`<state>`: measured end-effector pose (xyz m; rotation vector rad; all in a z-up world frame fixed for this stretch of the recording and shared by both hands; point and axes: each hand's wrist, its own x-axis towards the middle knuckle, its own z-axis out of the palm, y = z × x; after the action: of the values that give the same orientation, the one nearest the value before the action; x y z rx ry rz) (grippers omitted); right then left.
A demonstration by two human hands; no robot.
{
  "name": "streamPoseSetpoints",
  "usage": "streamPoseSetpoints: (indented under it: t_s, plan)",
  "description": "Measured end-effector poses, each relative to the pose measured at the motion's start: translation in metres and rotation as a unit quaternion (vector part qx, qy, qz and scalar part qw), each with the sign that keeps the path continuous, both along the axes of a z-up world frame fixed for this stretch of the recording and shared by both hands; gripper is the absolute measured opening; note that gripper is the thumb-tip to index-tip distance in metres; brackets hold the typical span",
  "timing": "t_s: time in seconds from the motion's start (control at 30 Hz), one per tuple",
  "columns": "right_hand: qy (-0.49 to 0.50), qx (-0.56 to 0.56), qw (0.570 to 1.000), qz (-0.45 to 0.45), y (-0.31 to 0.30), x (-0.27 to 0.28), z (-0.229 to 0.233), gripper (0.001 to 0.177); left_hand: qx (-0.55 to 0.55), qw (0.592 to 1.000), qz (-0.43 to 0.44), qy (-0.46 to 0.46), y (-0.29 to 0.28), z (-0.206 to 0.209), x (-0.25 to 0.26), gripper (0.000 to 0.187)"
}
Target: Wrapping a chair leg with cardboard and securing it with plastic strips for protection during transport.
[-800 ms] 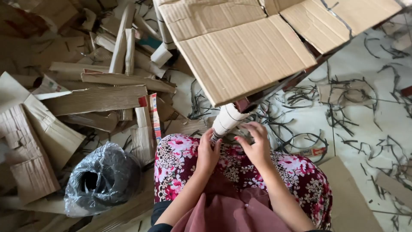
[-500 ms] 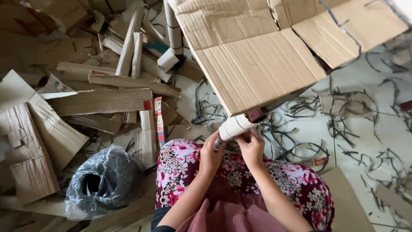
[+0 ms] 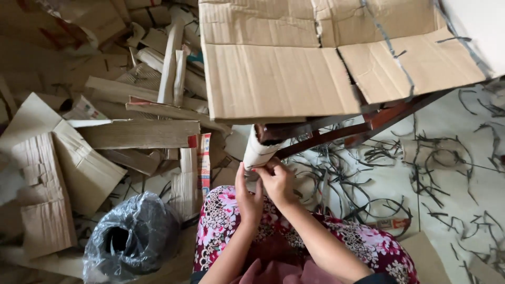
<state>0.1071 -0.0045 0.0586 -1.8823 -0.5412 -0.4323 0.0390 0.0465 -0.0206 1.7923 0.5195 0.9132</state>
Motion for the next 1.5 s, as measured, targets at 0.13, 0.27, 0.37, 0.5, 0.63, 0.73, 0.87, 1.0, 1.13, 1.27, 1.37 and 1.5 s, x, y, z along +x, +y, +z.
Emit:
streamPoseSetpoints:
  t_s: [0.13, 0.27, 0.37, 0.5, 0.63, 0.73, 0.87, 1.0, 1.13, 1.27, 1.37, 1.5]
  plan:
    - [0.032, -0.030, 0.999, 0.011, -0.025, 0.000, -0.014, 0.016, -0.003, 1.000, -0.008, -0.002, 0.003, -0.004, 0.007, 0.069]
    - [-0.017, -0.084, 0.996, 0.039, -0.071, 0.019, -0.029, 0.013, -0.046, 0.998, -0.025, -0.029, 0.010, -0.003, 0.011, 0.060]
    - [-0.055, -0.170, 0.982, -0.064, -0.122, 0.057, -0.034, 0.023, -0.077, 0.996, -0.030, -0.045, 0.008, 0.001, 0.016, 0.054]
    - [0.114, -0.431, 0.888, -0.110, -0.183, 0.132, -0.034, 0.064, -0.087, 0.994, -0.011, -0.064, 0.002, -0.024, 0.023, 0.051]
    - [0.111, -0.507, 0.852, -0.073, -0.196, 0.166, -0.034, 0.071, -0.086, 0.993, 0.002, -0.075, 0.003, -0.038, 0.026, 0.050]
    - [0.071, -0.500, 0.860, -0.074, -0.196, 0.171, -0.050, 0.062, -0.103, 0.991, 0.001, -0.085, 0.004, -0.042, 0.019, 0.048]
    - [0.069, -0.495, 0.862, -0.087, -0.200, 0.170, -0.070, 0.054, -0.117, 0.989, 0.024, -0.091, 0.012, -0.049, 0.018, 0.041]
    - [0.049, -0.491, 0.862, -0.117, -0.217, 0.135, -0.077, 0.053, -0.025, 0.997, 0.066, -0.039, 0.016, -0.075, 0.013, 0.037]
    - [0.051, -0.475, 0.867, -0.141, -0.230, 0.087, -0.070, 0.055, -0.014, 0.998, 0.065, -0.013, 0.015, -0.063, 0.005, 0.032]
    - [-0.008, -0.451, 0.880, -0.153, -0.248, 0.055, -0.083, 0.055, -0.129, 0.989, 0.048, -0.057, 0.010, -0.056, 0.008, 0.043]
    - [-0.003, -0.461, 0.873, -0.162, -0.253, 0.029, -0.084, 0.049, -0.173, 0.980, 0.031, -0.092, 0.008, -0.042, 0.008, 0.046]
    - [0.039, -0.475, 0.862, -0.171, -0.252, 0.007, -0.089, 0.046, -0.202, 0.972, 0.019, -0.117, 0.012, -0.052, 0.014, 0.047]
